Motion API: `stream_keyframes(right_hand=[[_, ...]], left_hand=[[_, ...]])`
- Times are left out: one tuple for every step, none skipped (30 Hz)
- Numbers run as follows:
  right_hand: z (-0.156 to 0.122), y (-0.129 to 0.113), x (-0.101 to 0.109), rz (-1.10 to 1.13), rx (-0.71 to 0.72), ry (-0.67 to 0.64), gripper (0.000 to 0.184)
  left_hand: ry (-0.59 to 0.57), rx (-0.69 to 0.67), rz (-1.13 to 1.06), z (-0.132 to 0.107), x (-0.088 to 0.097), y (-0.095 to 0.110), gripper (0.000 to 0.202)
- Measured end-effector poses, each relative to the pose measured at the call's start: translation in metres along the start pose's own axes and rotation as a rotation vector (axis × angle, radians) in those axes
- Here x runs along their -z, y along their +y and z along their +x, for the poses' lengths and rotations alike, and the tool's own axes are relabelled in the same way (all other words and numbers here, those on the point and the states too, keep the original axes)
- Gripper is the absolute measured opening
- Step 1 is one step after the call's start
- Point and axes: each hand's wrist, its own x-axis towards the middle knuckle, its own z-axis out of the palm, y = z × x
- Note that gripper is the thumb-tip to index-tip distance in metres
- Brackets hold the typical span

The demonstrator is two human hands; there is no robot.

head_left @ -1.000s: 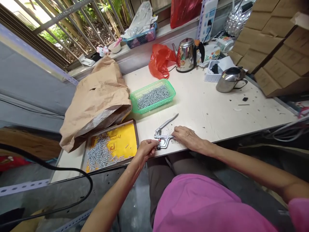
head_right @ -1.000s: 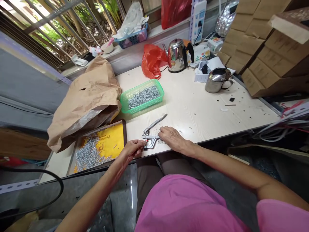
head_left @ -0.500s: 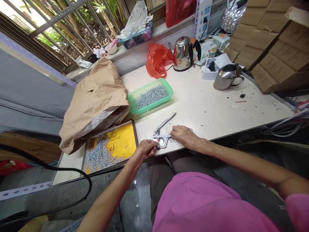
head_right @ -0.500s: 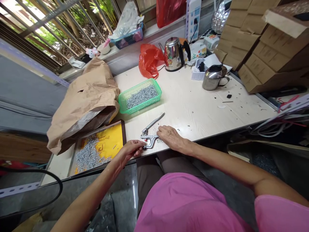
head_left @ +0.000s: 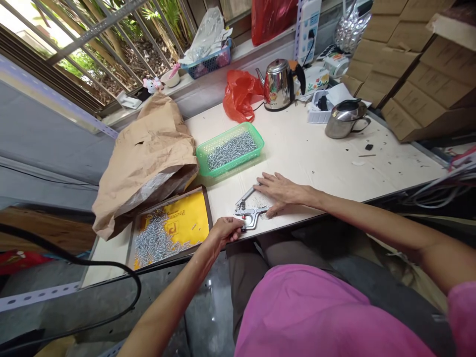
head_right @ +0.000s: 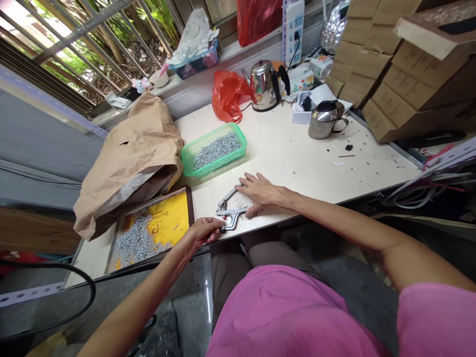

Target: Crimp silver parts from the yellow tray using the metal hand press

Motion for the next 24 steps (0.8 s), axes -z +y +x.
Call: stream_keyframes(right_hand=[[0.002,0.002,0.0,-0.001,0.013,0.0,0.1],[0.004,0.002,0.001,-0.007,0.021,0.003,0.098],[0.004,0.002,0.001,-0.017,0.025,0.005,0.096],[0.005,0.0,0.002,-0.029,0.025,0.004,0.094],[0.004,-0.001,0.004,-0.038,0.024,0.002,0.091],[0.004,-0.003,0.005,-0.044,0.02,0.003,0.088],[0.003,-0.005,0.006,-0.048,0.015,0.006,0.085],[0.002,-0.007,0.008,-0.05,0.008,0.009,0.083],[0.002,-0.009,0.009,-0.055,-0.002,0.011,0.081],[0.001,-0.011,0.009,-0.062,-0.012,0.01,0.079],[0.0,-0.013,0.01,-0.071,-0.022,0.008,0.078],[0.0,-0.014,0.01,-0.083,-0.032,0.004,0.077],[0.0,-0.015,0.01,-0.094,-0.039,0.002,0.076],[-0.001,-0.016,0.009,-0.103,-0.045,0.001,0.075],[-0.001,-0.017,0.009,-0.111,-0.049,0.002,0.073],[-0.002,-0.017,0.008,-0.115,-0.051,0.004,0.07],[-0.002,-0.018,0.007,-0.115,-0.05,0.003,0.066],[-0.003,-0.019,0.007,-0.111,-0.049,0.0,0.061],[-0.003,-0.02,0.007,-0.106,-0.049,-0.006,0.056],[-0.004,-0.021,0.008,-0.099,-0.05,-0.013,0.051],[-0.005,-0.023,0.008,-0.094,-0.053,-0.019,0.047],[-0.005,-0.024,0.01,-0.09,-0.057,-0.026,0.044],[-0.006,-0.026,0.011,-0.087,-0.06,-0.029,0.042],[-0.007,-0.027,0.012,-0.082,-0.061,-0.031,0.041]], left_hand=[[0.001,-0.004,0.003,0.0,0.0,0.0,0.026],[0.002,-0.007,0.005,0.0,-0.001,-0.001,0.026],[0.004,-0.008,0.007,0.001,-0.001,-0.001,0.026],[0.006,-0.008,0.011,0.001,-0.001,-0.002,0.027],[0.007,-0.007,0.014,0.001,-0.001,-0.002,0.027],[0.007,-0.004,0.017,0.0,-0.001,-0.002,0.027],[0.011,-0.003,0.018,0.0,-0.002,-0.002,0.027],[0.014,-0.001,0.02,-0.001,-0.002,-0.002,0.027],[0.018,0.003,0.024,-0.001,-0.003,-0.001,0.027],[0.024,0.006,0.026,-0.001,-0.004,-0.001,0.027],[0.031,0.009,0.027,-0.002,-0.004,-0.001,0.026],[0.038,0.015,0.029,-0.002,-0.005,0.0,0.026],[0.044,0.022,0.032,-0.003,-0.006,0.0,0.025],[0.049,0.031,0.04,-0.004,-0.006,0.0,0.025],[0.053,0.04,0.057,-0.005,-0.006,0.001,0.024],[0.057,0.04,0.094,-0.008,-0.007,0.001,0.024],[0.068,0.024,0.163,-0.011,-0.007,0.001,0.025],[0.104,-0.017,0.262,-0.014,-0.007,0.002,0.027],[0.171,-0.086,0.385,-0.018,-0.008,0.002,0.027],[0.26,-0.182,0.516,-0.022,-0.01,0.003,0.026],[0.351,-0.302,0.643,-0.024,-0.013,0.004,0.023],[0.424,-0.434,0.751,-0.025,-0.016,0.006,0.019],[0.462,-0.564,0.832,-0.024,-0.019,0.009,0.016],[0.457,-0.686,0.89,-0.021,-0.023,0.012,0.021]])
